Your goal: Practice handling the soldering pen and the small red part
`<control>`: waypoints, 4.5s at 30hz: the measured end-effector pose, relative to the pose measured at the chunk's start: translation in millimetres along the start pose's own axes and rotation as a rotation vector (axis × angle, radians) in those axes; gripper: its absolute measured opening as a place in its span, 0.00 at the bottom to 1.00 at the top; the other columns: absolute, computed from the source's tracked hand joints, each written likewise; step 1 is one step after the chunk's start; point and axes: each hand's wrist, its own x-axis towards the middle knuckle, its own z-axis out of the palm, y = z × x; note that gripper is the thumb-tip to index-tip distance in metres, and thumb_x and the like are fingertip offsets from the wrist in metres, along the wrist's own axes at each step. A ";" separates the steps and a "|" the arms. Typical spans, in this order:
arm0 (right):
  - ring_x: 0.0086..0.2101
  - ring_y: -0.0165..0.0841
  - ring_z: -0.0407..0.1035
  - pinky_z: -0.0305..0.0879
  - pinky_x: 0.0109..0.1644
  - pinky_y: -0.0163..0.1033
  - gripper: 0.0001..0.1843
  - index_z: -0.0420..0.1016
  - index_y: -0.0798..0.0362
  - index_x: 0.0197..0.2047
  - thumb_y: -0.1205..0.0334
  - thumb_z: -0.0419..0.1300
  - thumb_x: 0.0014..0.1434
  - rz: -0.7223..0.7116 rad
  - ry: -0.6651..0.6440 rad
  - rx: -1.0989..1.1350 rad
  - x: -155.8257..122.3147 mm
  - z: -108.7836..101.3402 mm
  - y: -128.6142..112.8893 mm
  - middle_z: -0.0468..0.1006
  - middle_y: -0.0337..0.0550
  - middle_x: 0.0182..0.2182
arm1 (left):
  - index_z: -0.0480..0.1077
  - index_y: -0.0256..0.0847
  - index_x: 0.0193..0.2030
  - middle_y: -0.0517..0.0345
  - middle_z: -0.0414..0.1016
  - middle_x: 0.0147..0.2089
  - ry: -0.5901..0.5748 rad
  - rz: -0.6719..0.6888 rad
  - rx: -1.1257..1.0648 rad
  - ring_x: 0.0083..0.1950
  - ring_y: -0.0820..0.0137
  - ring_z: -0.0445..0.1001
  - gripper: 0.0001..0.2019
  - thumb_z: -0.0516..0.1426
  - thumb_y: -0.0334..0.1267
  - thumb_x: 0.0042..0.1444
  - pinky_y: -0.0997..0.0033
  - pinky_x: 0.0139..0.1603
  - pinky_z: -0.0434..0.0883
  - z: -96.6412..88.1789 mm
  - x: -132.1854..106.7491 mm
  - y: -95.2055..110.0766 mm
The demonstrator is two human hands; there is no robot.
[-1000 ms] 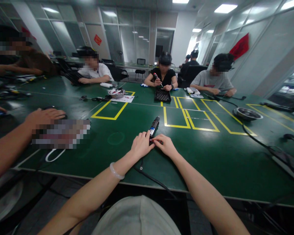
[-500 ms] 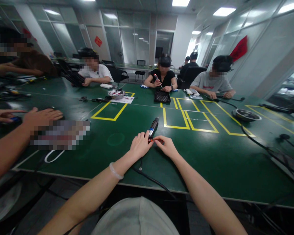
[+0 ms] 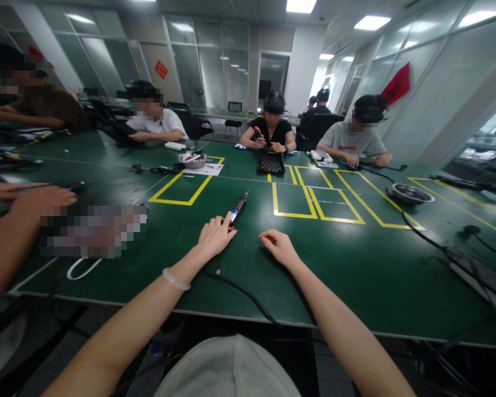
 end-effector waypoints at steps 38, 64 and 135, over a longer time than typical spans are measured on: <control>0.32 0.31 0.70 0.62 0.37 0.35 0.09 0.77 0.52 0.37 0.64 0.55 0.61 -0.008 -0.038 -0.040 1.1 -2.4 -3.8 0.79 0.42 0.34 | 0.68 0.35 0.49 0.40 0.71 0.51 0.142 -0.226 0.044 0.50 0.53 0.70 0.20 0.45 0.46 0.62 0.56 0.48 0.64 -2.6 13.7 -111.8; 0.20 0.26 0.65 0.58 0.26 0.32 0.19 0.68 0.54 0.31 0.45 0.61 0.56 0.261 -0.115 0.610 4.7 -3.6 -2.7 0.73 0.36 0.19 | 0.56 0.39 0.64 0.55 0.72 0.41 -0.365 0.427 -1.239 0.39 0.72 0.71 0.28 0.56 0.41 0.58 0.71 0.41 0.67 7.2 1.6 46.1; 0.25 0.28 0.62 0.60 0.32 0.34 0.10 0.69 0.52 0.37 0.59 0.62 0.53 0.111 -0.040 0.273 3.7 1.2 -3.4 0.71 0.35 0.27 | 0.53 0.39 0.65 0.42 0.66 0.57 -0.077 0.182 -0.265 0.55 0.54 0.67 0.32 0.54 0.46 0.55 0.60 0.50 0.66 -4.4 -15.6 59.8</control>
